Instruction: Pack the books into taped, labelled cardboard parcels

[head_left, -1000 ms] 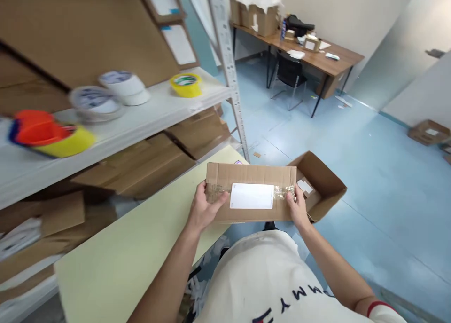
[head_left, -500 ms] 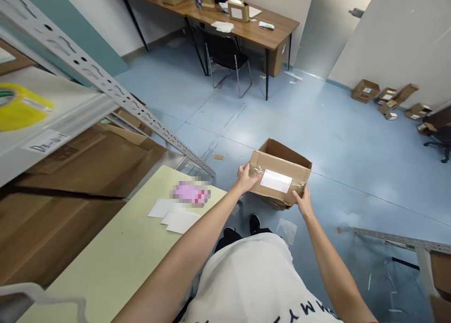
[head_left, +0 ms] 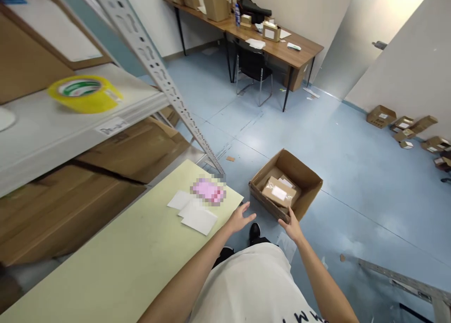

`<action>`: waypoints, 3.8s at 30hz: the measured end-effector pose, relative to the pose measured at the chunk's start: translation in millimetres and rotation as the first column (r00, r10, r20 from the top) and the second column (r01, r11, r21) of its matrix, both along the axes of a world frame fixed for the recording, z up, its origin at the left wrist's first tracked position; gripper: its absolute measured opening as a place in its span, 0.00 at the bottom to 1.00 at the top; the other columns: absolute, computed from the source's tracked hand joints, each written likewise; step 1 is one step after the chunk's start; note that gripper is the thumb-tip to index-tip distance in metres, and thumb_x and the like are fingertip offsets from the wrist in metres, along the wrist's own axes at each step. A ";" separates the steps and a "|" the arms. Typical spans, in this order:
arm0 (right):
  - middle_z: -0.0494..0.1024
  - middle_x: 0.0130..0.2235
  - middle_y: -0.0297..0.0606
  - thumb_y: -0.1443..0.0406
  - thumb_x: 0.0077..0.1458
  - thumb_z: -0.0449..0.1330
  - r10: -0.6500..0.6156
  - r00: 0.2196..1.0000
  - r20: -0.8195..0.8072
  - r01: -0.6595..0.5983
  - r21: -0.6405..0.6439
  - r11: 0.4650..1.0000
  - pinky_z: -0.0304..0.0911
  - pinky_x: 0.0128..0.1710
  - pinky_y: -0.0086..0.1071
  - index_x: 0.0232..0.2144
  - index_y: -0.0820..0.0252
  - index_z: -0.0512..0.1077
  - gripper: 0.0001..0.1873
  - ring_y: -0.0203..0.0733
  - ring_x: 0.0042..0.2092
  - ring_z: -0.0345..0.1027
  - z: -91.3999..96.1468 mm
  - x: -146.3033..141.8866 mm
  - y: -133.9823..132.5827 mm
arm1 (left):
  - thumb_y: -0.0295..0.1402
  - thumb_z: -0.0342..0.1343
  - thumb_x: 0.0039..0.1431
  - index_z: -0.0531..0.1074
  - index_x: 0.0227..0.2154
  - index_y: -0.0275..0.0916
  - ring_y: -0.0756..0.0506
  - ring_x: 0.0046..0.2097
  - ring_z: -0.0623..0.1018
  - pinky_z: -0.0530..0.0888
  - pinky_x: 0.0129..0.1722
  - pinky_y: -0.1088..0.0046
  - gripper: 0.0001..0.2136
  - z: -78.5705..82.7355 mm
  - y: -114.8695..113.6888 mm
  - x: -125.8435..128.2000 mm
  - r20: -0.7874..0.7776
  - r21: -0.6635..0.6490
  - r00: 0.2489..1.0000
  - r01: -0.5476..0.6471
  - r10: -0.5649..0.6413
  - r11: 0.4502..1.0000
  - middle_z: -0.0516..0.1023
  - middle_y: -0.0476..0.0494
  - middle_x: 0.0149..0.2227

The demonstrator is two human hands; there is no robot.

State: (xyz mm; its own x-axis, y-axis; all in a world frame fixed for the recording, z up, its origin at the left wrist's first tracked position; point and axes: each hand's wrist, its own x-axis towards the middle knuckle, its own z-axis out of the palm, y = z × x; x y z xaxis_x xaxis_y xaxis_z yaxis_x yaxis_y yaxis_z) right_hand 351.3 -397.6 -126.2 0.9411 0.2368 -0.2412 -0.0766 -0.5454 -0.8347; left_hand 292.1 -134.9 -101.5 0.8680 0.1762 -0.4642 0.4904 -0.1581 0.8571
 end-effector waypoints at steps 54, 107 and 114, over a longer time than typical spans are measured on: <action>0.84 0.38 0.48 0.47 0.56 0.58 0.551 -0.818 0.165 -0.524 0.181 -0.832 0.73 0.43 0.42 0.40 0.60 0.80 0.25 0.52 0.40 0.79 109.1 -433.7 236.6 | 0.43 0.55 0.54 0.73 0.53 0.42 0.37 0.48 0.80 0.74 0.51 0.59 0.23 73.5 -226.3 -486.7 0.134 0.311 -0.547 -0.768 0.826 -0.560 0.78 0.37 0.52; 0.76 0.44 0.45 0.66 0.42 0.61 0.478 -0.871 -0.113 -0.484 0.025 -0.875 0.69 0.49 0.43 0.46 0.63 0.75 0.25 0.47 0.40 0.74 1.5 -803.1 124.3 | 0.37 0.57 0.56 0.69 0.52 0.38 0.32 0.56 0.71 0.68 0.52 0.51 0.20 27.3 -360.1 -751.2 -0.239 0.693 -0.946 -0.325 0.220 -0.644 0.74 0.32 0.52; 0.72 0.52 0.47 0.68 0.40 0.63 0.415 -0.910 0.026 -0.415 -0.096 -0.905 0.59 0.61 0.45 0.57 0.61 0.68 0.38 0.54 0.58 0.65 -1.1 -770.0 105.2 | 0.35 0.53 0.58 0.69 0.51 0.37 0.32 0.55 0.72 0.70 0.49 0.54 0.18 15.4 -373.5 -733.5 -0.169 0.684 -0.965 -0.263 0.203 -0.681 0.74 0.31 0.51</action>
